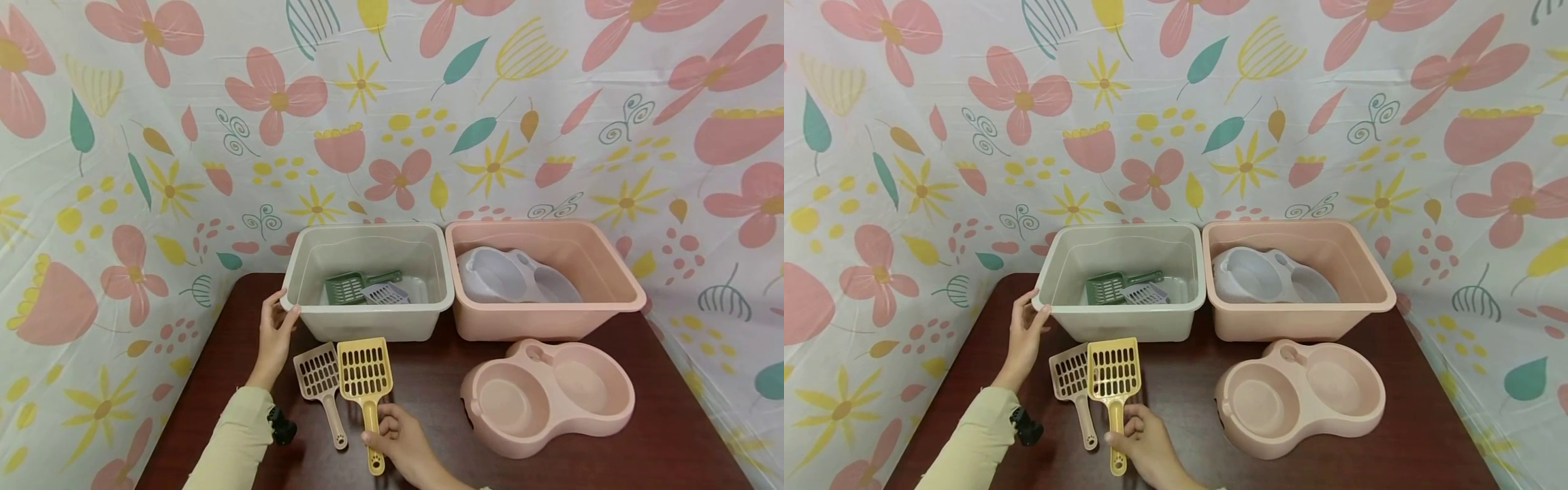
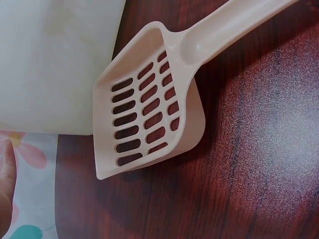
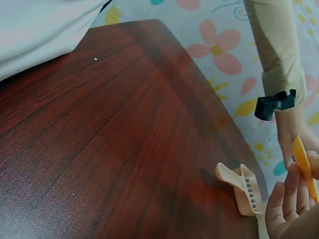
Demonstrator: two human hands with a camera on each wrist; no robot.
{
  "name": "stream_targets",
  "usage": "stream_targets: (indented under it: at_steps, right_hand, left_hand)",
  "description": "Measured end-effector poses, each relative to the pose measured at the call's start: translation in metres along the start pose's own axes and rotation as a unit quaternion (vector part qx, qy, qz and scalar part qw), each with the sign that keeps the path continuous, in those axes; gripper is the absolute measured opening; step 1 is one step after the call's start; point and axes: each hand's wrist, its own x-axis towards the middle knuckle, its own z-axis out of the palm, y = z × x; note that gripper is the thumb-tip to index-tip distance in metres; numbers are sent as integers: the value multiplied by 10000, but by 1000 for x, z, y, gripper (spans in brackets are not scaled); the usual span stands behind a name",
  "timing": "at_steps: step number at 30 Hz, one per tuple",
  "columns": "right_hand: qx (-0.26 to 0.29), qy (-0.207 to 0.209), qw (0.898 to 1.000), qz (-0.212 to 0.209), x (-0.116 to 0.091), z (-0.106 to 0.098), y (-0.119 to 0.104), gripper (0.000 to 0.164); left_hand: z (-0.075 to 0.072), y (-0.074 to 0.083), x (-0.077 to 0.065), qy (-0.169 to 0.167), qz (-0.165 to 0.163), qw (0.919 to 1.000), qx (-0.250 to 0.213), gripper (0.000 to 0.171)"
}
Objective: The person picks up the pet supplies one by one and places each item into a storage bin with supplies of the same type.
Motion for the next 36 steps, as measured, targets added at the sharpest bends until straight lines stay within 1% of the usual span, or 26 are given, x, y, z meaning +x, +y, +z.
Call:
stream_targets:
  at_steps: [4, 8, 12, 18, 29, 36]
  right_hand:
    - [-129, -56, 9999, 9, -3, -2, -7, 51]
    - [-83, -123, 9998, 103, -6, -4, -12, 53]
    - [-34, -141, 9998, 98, -8, -5, -16, 55]
    - [19, -82, 10000, -27, -12, -6, -24, 56]
    - [57, -32, 9994, -353, -14, -11, -37, 51]
    - [-192, 2, 9988, -445, -15, -19, -48, 51]
  left_hand:
    - [0, 0, 0, -3, 30, 10000, 4, 49]
    - [0, -1, -1, -7, 34, 10000, 37, 49]
    - [1, -1, -1, -5, 30, 10000, 22, 49]
    - [1, -1, -1, -3, 40, 10000, 11, 49]
    - [0, -2, -1, -8, -10, 10000, 4, 50]
    - [0, -2, -1, -22, 9, 10000, -47, 50]
